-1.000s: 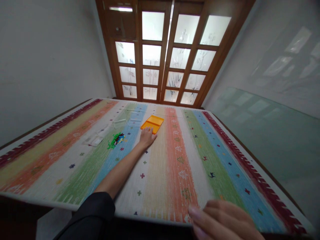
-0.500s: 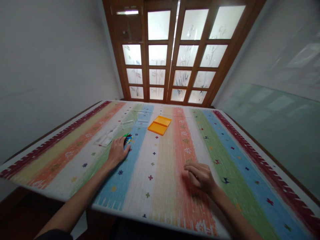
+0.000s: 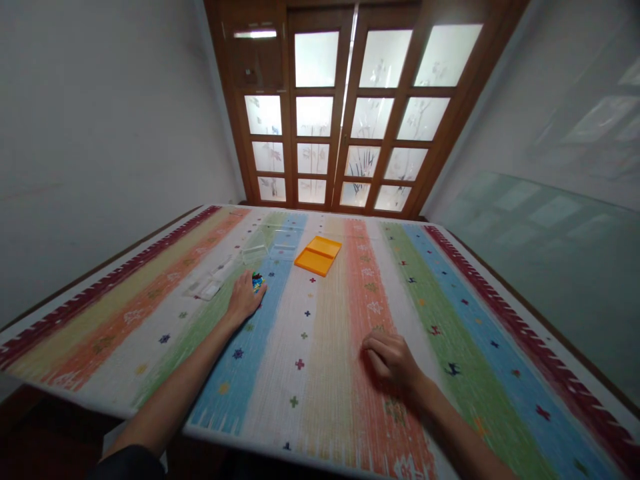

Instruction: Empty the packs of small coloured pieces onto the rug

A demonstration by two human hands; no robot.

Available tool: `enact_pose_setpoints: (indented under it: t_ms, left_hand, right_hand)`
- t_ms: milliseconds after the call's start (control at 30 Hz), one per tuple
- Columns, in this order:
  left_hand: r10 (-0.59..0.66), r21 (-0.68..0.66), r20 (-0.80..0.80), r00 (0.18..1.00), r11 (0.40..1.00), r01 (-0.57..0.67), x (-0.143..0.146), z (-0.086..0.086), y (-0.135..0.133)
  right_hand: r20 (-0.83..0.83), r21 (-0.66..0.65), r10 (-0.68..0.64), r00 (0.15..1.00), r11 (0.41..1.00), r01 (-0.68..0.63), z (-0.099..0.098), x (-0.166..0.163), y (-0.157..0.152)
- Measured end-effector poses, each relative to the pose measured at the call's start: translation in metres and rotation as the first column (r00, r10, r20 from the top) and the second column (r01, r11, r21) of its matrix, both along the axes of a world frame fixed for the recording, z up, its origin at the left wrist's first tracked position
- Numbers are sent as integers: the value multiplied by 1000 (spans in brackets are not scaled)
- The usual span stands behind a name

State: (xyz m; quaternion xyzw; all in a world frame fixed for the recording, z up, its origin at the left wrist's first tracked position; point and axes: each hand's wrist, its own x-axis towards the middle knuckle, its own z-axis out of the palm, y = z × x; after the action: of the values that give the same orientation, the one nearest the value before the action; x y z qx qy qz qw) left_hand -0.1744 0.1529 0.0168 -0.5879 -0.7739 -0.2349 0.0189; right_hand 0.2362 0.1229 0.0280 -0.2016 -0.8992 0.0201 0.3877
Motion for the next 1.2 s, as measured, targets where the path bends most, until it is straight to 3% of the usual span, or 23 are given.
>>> enact_pose_setpoints:
  t_ms: [333, 767, 1000, 1200]
  left_hand:
    - [-1, 8, 22, 1000, 1000, 0, -6, 6, 25]
    - [-229, 78, 101, 968, 972, 222, -9, 12, 36]
    - [-281, 125, 111, 953, 955, 267, -15, 9, 29]
    - [-299, -20, 87, 950, 953, 302, -20, 3, 24]
  right_hand:
    - [24, -74, -28, 999, 997, 29, -13, -3, -7]
    - [36, -61, -22, 999, 998, 24, -12, -7, -9]
    - [43, -67, -29, 999, 997, 32, -16, -5, -7]
    - [27, -58, -31, 999, 998, 32, -16, -6, -8]
